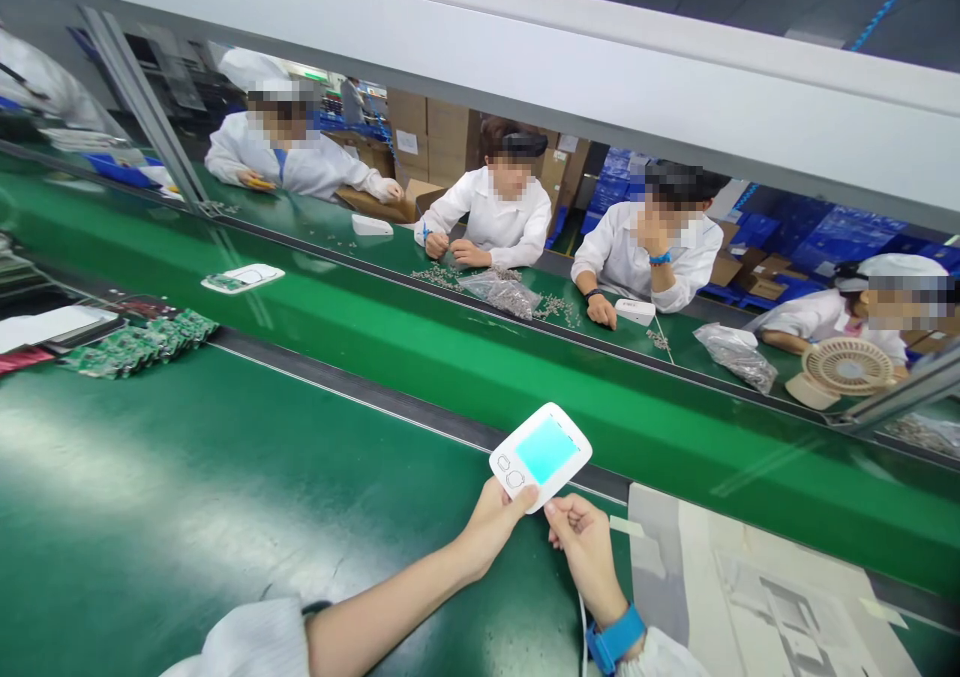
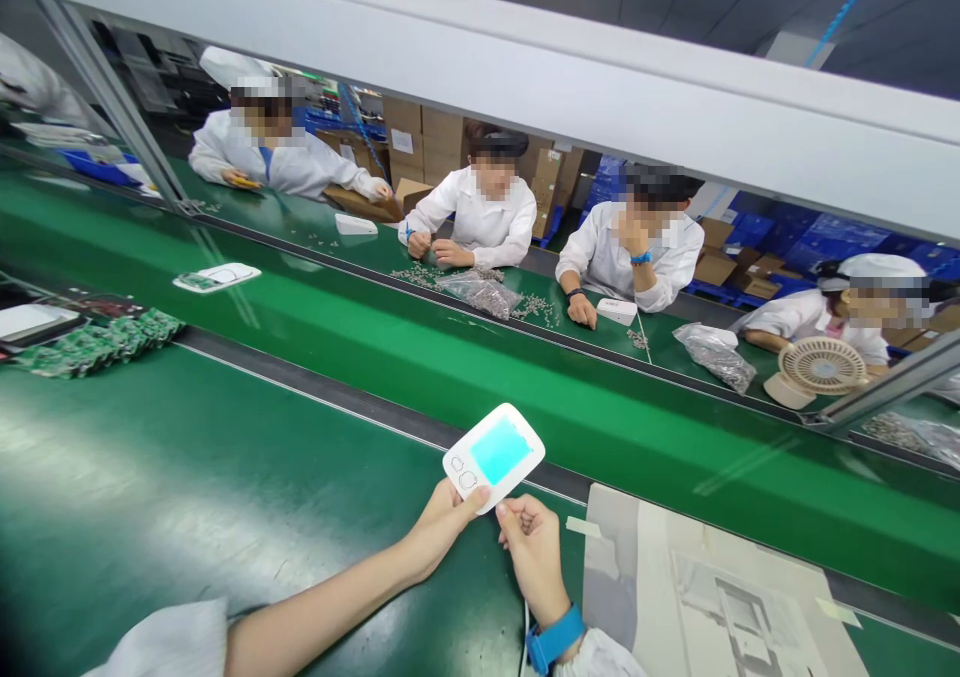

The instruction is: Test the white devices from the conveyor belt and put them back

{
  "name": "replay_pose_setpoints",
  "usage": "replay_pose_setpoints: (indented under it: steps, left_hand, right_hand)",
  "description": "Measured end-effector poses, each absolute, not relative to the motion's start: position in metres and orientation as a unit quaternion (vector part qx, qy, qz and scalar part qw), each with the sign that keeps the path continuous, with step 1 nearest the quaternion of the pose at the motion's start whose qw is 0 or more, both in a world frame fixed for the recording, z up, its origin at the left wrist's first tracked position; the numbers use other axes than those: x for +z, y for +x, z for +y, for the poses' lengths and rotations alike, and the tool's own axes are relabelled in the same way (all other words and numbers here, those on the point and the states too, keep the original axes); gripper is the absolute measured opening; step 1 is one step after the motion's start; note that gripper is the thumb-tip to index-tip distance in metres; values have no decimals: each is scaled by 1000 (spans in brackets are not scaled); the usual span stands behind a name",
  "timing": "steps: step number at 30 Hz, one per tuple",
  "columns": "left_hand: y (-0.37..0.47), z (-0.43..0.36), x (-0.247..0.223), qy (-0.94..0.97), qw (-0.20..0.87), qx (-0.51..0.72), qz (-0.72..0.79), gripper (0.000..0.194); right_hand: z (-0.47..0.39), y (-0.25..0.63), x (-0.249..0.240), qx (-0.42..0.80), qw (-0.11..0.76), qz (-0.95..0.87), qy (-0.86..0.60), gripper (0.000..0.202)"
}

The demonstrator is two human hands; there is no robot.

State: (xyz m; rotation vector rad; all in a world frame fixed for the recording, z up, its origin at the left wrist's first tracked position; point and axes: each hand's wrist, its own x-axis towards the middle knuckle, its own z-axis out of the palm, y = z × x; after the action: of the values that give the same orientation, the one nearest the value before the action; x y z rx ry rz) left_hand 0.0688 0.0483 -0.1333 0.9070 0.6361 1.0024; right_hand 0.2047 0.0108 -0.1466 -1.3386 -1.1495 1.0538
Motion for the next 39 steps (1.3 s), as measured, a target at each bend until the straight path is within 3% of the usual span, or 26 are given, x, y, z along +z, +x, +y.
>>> replay_pose_setpoints:
  steps: [6,27,35,39]
  left_hand:
    - [70,47,-138,444,684,470,337,36]
    - [69,46,-132,457,690,479,294,38]
    - [56,10,-67,429,641,523,362,35]
    - [47,-21,-34,408,625,542,387,40]
  right_hand:
    - [11,207,-148,448,512,-480,-554,28]
    - [10,209,-150,467,518,-469,-542,24]
    - [12,213,-149,543,596,-375,-458,25]
    - [11,214,-154,523,590,-396,-471,27]
